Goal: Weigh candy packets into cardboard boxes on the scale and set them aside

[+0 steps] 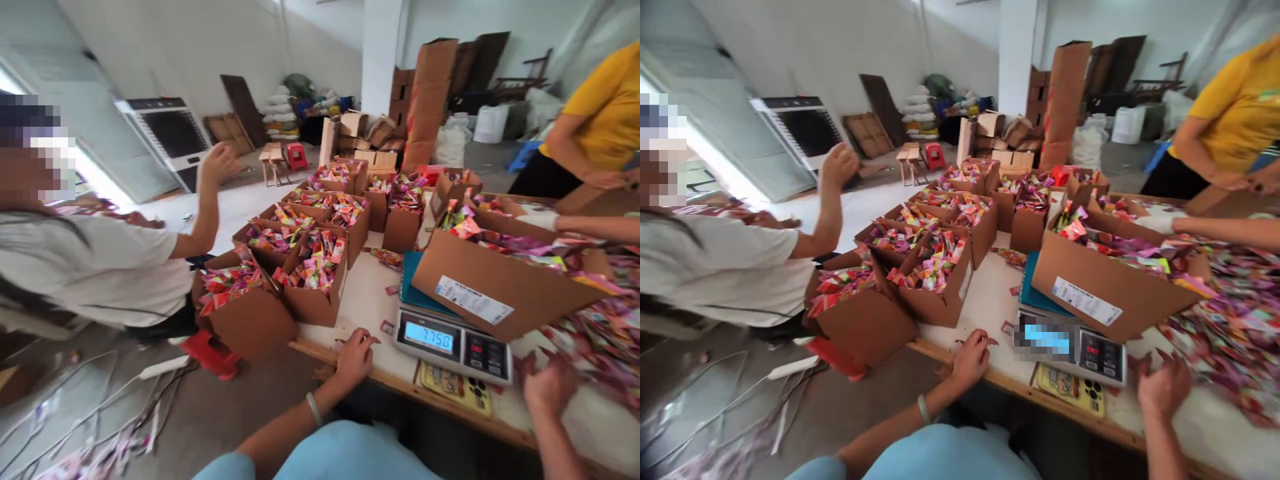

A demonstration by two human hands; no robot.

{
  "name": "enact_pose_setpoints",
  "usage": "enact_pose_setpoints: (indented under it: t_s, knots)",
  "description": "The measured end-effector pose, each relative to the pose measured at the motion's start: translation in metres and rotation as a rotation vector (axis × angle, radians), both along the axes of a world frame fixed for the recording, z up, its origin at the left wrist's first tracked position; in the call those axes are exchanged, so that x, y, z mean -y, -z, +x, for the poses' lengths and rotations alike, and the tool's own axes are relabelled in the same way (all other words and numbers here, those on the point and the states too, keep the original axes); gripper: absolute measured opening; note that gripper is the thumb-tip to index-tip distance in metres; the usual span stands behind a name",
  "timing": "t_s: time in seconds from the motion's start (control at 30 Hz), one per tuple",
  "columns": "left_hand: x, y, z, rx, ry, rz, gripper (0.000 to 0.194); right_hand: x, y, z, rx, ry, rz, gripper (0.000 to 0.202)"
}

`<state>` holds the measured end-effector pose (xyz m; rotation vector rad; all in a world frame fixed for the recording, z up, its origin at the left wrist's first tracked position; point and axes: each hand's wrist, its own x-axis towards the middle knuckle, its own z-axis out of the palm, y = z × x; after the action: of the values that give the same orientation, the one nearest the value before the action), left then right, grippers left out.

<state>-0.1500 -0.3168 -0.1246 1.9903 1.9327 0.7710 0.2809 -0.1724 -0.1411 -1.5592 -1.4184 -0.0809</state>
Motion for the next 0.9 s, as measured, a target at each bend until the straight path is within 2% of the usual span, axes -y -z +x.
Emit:
enact_pose_setpoints:
  t_s: [0.1,0.4,0.57,0.9]
  knots:
    - [-0.005,0.0,-0.001,-0.012,0.022,0.011,0.05,-0.006,0.014,0.005,0.025,0.051,-0.006,0.032]
    - [-0.015,-0.007,-0.009,-0.017,0.073,0.06,0.045,-0.007,0.029,0.012,0.058,0.141,-0.15,0.047]
    - [-0.018,-0.01,-0.011,-0.04,0.074,0.048,0.042,-0.005,0.029,0.017,0.027,0.219,-0.18,0.045]
    - [-0.02,-0.017,-0.016,-0.104,0.069,-0.031,0.041,-0.018,0.026,0.014,-0.047,0.224,-0.134,0.043]
